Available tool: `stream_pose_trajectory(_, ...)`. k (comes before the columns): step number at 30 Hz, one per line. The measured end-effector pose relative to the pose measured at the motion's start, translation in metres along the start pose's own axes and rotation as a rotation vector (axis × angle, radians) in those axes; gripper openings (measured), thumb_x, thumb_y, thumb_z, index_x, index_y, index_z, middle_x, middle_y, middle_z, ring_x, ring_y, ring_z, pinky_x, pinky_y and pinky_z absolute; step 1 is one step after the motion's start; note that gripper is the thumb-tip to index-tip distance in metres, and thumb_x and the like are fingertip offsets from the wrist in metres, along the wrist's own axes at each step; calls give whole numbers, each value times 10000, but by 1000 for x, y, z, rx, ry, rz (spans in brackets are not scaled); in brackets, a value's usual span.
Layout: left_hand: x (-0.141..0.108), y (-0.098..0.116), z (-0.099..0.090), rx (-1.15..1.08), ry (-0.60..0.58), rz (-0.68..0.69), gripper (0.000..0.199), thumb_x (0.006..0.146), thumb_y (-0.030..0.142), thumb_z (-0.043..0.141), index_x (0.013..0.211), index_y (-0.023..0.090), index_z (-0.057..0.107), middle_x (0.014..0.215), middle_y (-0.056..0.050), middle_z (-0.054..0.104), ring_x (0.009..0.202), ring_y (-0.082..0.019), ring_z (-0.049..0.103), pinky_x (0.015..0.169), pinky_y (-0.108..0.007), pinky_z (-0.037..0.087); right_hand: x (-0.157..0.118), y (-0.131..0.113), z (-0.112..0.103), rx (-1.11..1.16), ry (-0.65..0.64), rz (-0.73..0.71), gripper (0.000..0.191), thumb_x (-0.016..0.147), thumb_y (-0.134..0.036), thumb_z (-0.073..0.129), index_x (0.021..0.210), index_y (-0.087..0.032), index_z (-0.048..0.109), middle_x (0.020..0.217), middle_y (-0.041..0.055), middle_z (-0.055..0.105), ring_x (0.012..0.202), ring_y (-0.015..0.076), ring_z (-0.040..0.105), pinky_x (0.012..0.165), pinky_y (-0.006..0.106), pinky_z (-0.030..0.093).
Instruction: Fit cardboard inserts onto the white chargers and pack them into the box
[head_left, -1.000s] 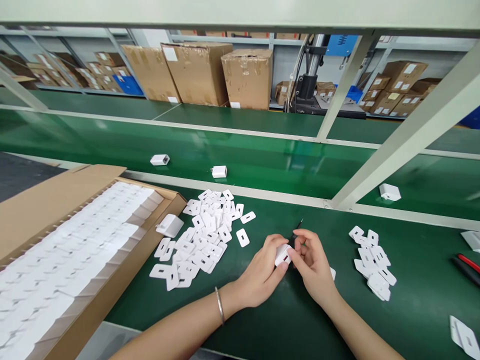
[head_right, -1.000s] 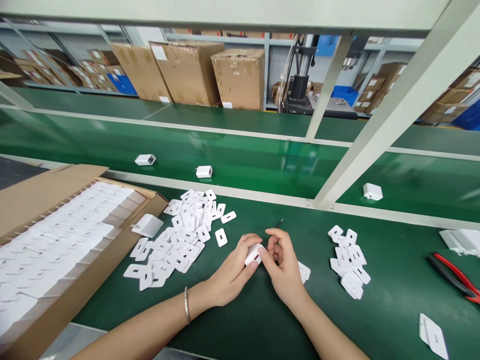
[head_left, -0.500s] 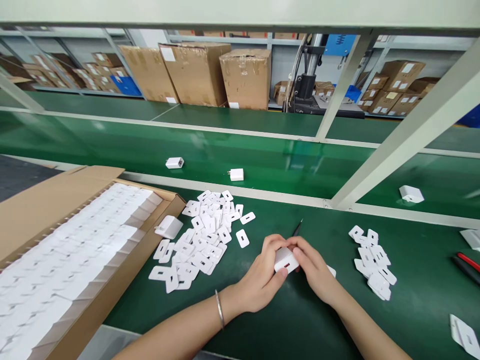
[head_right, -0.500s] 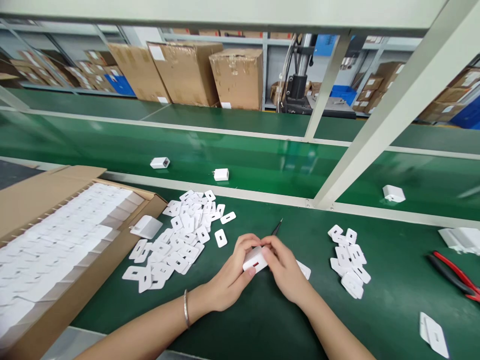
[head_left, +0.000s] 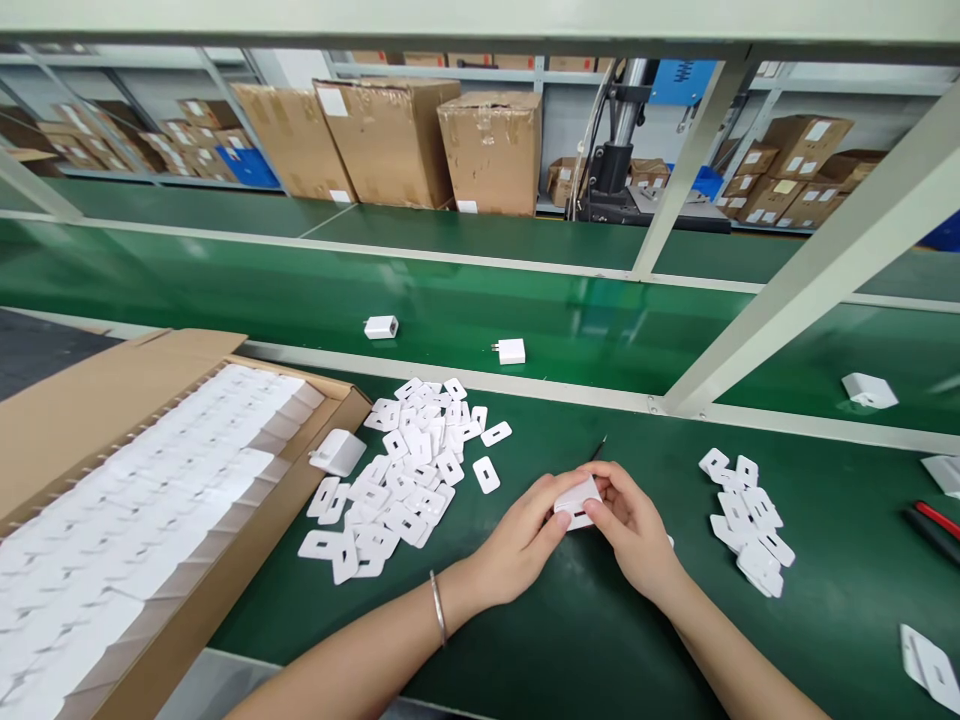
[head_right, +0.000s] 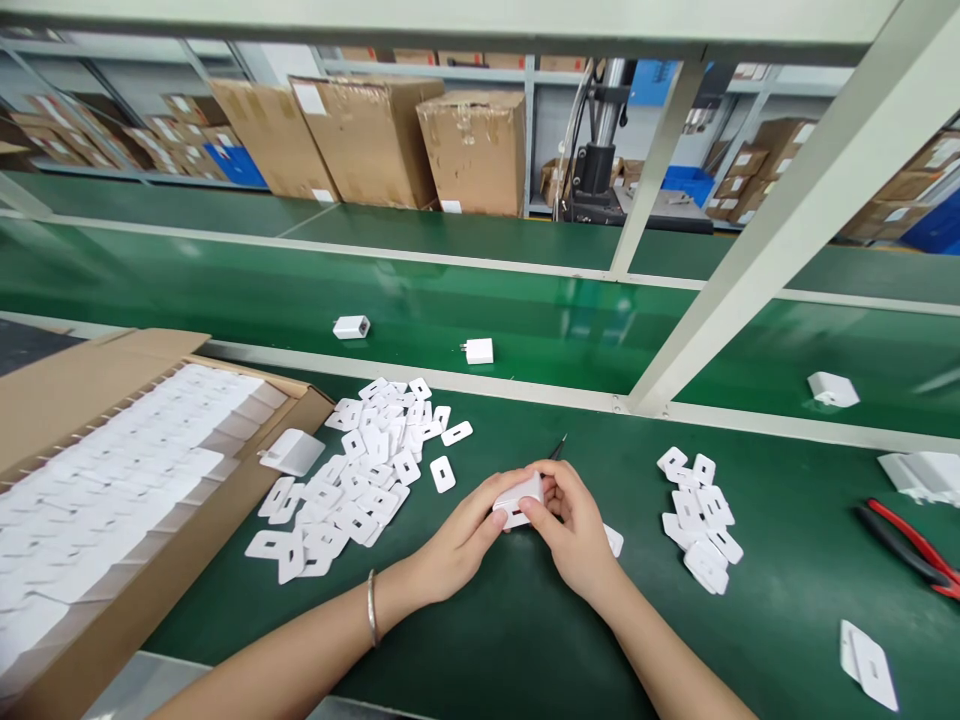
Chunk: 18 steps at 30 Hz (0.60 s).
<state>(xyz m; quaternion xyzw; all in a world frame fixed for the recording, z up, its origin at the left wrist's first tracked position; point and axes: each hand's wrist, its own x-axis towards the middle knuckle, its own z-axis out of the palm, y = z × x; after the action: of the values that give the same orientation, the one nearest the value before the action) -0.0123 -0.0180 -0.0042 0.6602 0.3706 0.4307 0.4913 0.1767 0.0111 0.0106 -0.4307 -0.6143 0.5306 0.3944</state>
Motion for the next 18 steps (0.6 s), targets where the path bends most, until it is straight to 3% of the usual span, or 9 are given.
stream_pose_trajectory(6, 4, 2, -2, 26, 55, 102, 392, 1104, 425, 432, 1406, 261, 620, 1295, -85, 681, 1135, -248, 583, 1020, -410, 488, -5, 0, 5, -26, 15, -64, 361, 954, -544, 648, 1196, -276, 639, 987, 39, 566, 880, 190, 607, 774, 314, 559)
stream_pose_trajectory(9, 4, 1, -2, 5, 91, 78, 403, 1110, 432, 406, 1383, 247, 638, 1257, -93, 689, 1119, -245, 608, 991, -395, 504, -5, -3, 3, -40, -25, -50, 335, 997, -542, 572, 1178, -268, 642, 993, 44, 569, 886, 192, 618, 771, 314, 570)
stream_pose_trajectory(13, 0, -2, 0, -7, 105, 34, 409, 1114, 444, 389, 1389, 246, 617, 1295, -96, 661, 1189, -251, 609, 1028, -400, 496, -3, -9, 1, -36, -72, 8, 321, 1016, -518, 534, 1161, -252, 640, 979, 34, 559, 769, 163, 628, 716, 310, 589)
stream_pose_trajectory(18, -1, -2, 2, -36, 71, 13, 420, 1117, 446, 372, 1458, 249, 514, 1418, -107, 581, 1296, -257, 561, 1107, -425, 453, -3, -11, 1, -100, -63, -19, 292, 1035, -480, 504, 1158, -250, 635, 983, 38, 559, 805, 168, 642, 736, 307, 585)
